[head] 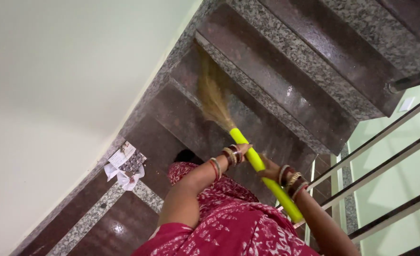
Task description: The person sweeps the stairs using a broom.
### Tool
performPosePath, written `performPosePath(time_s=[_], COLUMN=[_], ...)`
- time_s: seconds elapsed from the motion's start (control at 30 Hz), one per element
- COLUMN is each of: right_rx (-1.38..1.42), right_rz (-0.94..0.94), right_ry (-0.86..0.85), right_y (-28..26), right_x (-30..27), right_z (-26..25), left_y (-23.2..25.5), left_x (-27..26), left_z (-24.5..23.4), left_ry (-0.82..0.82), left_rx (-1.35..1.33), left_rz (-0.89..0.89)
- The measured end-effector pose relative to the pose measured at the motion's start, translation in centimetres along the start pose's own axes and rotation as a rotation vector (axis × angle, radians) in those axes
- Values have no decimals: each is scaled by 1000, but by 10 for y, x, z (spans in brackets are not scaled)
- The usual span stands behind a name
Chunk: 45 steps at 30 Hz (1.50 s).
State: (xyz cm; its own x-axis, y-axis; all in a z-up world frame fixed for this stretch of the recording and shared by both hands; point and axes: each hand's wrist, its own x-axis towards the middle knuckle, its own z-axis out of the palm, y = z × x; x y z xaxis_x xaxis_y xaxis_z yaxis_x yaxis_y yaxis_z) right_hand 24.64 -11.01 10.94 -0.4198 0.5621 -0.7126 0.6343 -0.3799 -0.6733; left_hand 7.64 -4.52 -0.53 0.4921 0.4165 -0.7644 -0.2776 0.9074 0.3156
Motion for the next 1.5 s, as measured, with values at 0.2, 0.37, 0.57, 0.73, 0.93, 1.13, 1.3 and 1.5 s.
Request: performPosePath(time_s=[0.2, 0.37, 0.57, 0.73, 0.93, 1.13, 1.3, 1.5], right_rx=[-182, -238, -216, -167, -289, -517, -518, -459], right_rz=[118, 1, 192, 260, 197, -53, -131, -15], right_ry=[-42, -108, -127, -113, -178, -363, -332, -81], right_y=[-22, -22, -35, -22, -21, -58, -82, -97], right_x=[-8, -16, -81, -74, -1, 46, 6, -82], right_z=[20, 35, 22, 12, 27, 65, 59, 28], left_y=[-26, -51, -63, -74, -61, -65, -73, -71], left_x=[-11, -34, -28, -14, -27, -69, -70, -35], left_z=[-24, -33, -4, 16, -42, -99, -89, -13], left_ry=[0, 321, -26, 42, 149, 449, 406, 389], left_rx=[-159, -58, -149, -173, 190, 99, -36, -144], left_rz=[73, 60, -106, -49, 80, 81, 76, 166])
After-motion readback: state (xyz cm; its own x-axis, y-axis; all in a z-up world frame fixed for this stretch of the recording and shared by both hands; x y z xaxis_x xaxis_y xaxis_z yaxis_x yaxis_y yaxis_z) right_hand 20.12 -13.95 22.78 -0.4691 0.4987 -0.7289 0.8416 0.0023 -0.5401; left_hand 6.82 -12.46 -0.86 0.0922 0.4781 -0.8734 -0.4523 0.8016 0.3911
